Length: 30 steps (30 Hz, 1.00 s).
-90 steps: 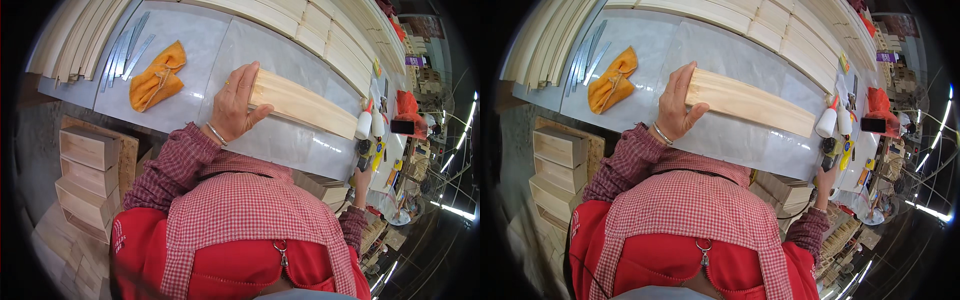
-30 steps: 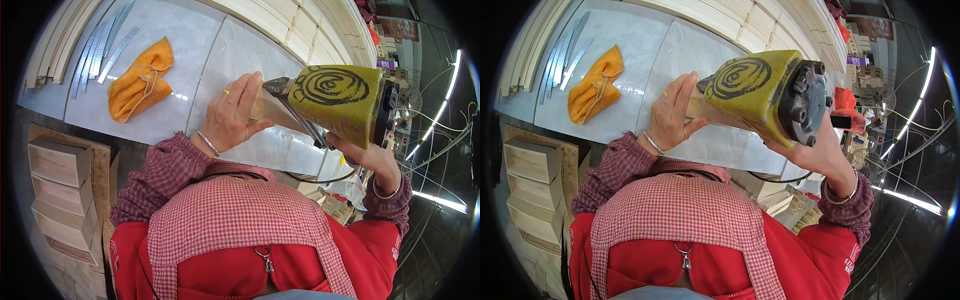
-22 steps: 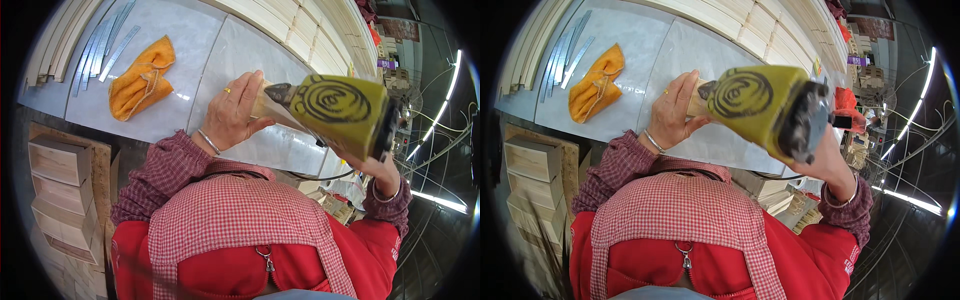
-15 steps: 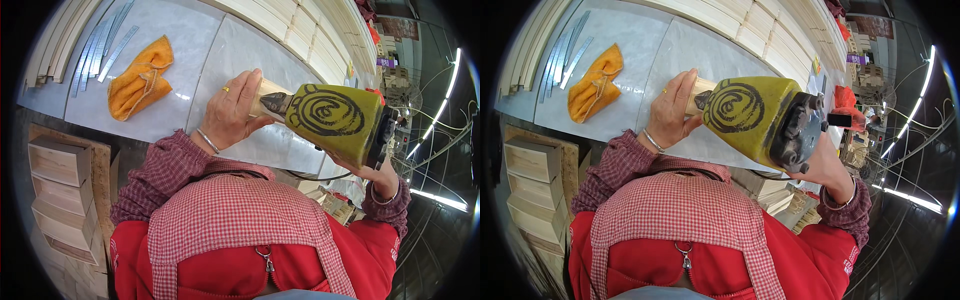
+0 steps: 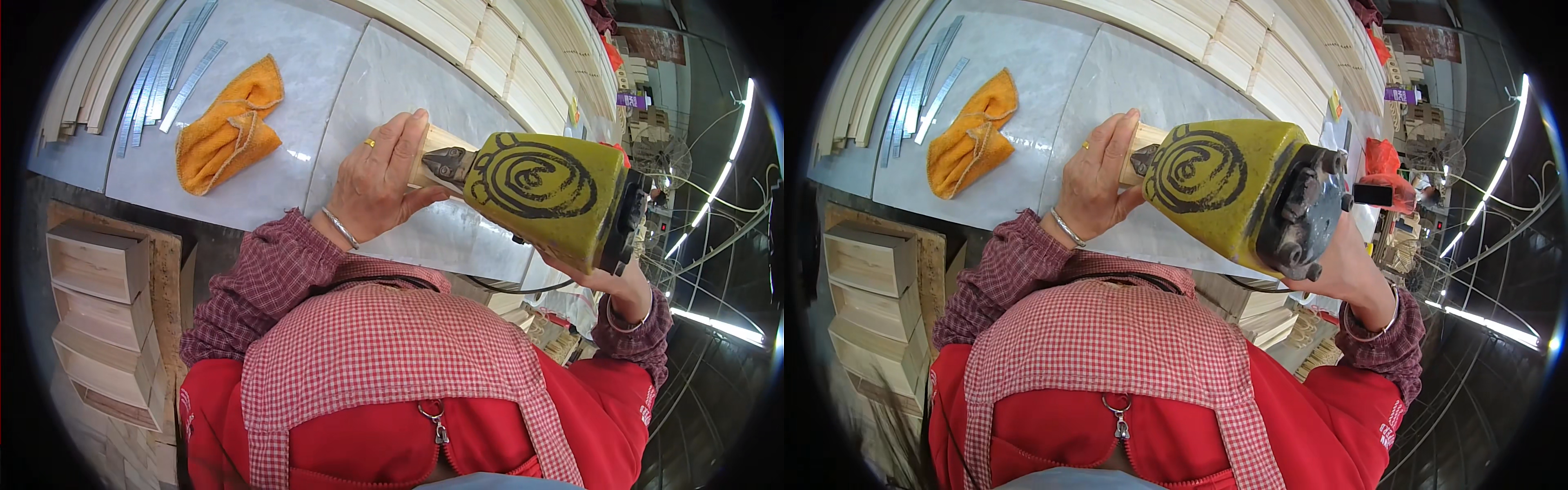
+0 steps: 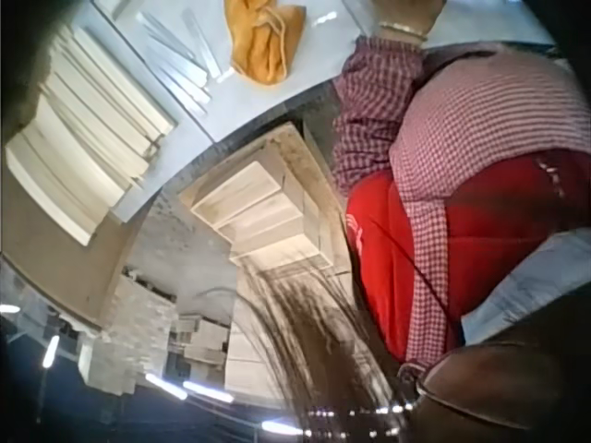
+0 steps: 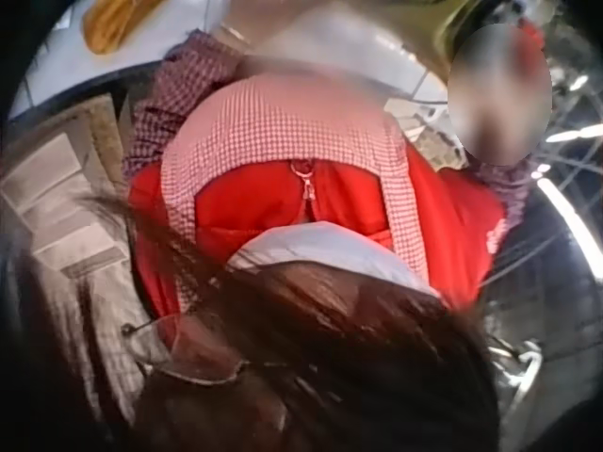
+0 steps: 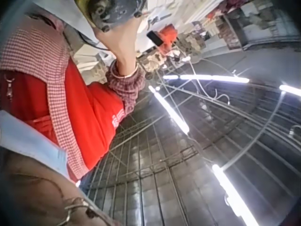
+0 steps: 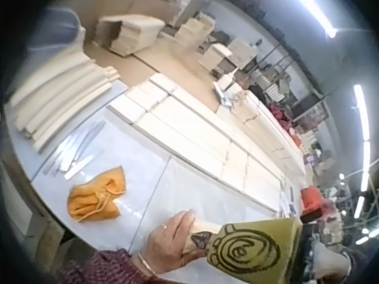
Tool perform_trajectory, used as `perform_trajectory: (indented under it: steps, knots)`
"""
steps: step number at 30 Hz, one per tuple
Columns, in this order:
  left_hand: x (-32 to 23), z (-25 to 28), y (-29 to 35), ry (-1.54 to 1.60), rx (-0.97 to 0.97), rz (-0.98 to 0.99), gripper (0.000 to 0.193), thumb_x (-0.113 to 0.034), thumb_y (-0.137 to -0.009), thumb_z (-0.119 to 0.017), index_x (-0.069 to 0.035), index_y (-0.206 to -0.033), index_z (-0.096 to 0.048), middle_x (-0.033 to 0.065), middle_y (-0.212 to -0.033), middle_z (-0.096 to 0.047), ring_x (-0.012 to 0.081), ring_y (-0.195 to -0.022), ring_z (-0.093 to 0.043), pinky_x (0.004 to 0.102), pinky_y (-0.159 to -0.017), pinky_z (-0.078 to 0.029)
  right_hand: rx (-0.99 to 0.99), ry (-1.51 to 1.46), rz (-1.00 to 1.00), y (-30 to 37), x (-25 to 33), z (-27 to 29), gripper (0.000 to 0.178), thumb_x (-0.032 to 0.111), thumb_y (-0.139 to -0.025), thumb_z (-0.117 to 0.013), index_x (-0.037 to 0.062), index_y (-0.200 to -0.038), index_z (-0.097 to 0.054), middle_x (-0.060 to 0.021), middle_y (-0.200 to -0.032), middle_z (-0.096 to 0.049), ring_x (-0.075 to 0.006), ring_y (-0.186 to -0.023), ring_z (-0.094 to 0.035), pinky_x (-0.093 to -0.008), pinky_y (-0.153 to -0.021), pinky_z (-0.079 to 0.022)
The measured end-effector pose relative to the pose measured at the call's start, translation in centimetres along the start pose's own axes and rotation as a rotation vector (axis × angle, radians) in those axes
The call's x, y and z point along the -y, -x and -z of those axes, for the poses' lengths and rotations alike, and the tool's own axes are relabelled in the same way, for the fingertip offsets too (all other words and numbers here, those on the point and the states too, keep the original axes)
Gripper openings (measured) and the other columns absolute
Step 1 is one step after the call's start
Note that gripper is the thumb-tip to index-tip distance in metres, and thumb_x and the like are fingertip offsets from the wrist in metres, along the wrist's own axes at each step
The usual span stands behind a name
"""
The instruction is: Assembling small wooden crates or boxes by applying wood glue to joints and securing them with a pneumatic nail gun.
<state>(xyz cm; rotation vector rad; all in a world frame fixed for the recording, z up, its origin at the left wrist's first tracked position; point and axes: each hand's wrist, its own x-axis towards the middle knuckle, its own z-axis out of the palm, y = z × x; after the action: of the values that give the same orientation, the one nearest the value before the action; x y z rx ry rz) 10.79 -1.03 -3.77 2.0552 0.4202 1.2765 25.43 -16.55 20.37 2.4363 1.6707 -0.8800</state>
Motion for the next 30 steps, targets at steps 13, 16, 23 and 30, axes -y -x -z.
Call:
perform_trajectory:
  steps: [13,16,23,30]
  knots:
    - [0.3,0.0,0.1,-0.036,0.008,-0.018,0.079,-0.059,-0.082,-0.057,0.001,-0.13,-0.045,0.0188,-0.119,-0.053,0.0217,-0.085,-0.063,0.0254,-0.063,-0.054,0.009,0.279,0.221,0.3,-0.5,-0.3,0.057,0.026,-0.061,-0.077,0.0019,-0.109,-0.06,-0.0129,-0.107,-0.06,-0.0301,-0.095,-0.054,-0.0417,-0.09,-0.038]
    - [0.3,0.0,0.2,-0.041,0.015,-0.019,0.079,-0.06,-0.082,-0.056,0.001,-0.13,-0.045,0.019,-0.119,-0.053,0.0221,-0.086,-0.063,0.0254,-0.064,-0.055,0.036,0.251,0.192,0.4,-0.4,-0.2,0.06,0.027,-0.061,-0.078,0.0019,-0.111,-0.06,-0.0136,-0.11,-0.06,-0.031,-0.099,-0.053,-0.0429,-0.094,-0.036]
    - [0.2,0.1,0.1,-0.024,0.033,-0.002,0.077,-0.059,-0.083,-0.055,0.001,-0.13,-0.045,0.0195,-0.121,-0.053,0.0229,-0.088,-0.064,0.0255,-0.065,-0.055,0.131,0.103,0.013,0.6,0.0,0.0,0.07,0.03,-0.057,-0.08,0.0006,-0.116,-0.057,-0.0156,-0.118,-0.056,-0.0332,-0.104,-0.05,-0.0433,-0.098,-0.033]
    - [0.3,0.0,0.0,-0.016,0.023,-0.021,0.077,-0.058,-0.083,-0.055,0.002,-0.13,-0.045,0.0196,-0.121,-0.053,0.0229,-0.087,-0.064,0.0255,-0.064,-0.055,0.054,0.004,-0.04,0.4,1.1,0.0,0.075,0.031,-0.056,-0.082,-0.0007,-0.118,-0.054,-0.0173,-0.12,-0.053,-0.0336,-0.104,-0.05,-0.0425,-0.096,-0.035]
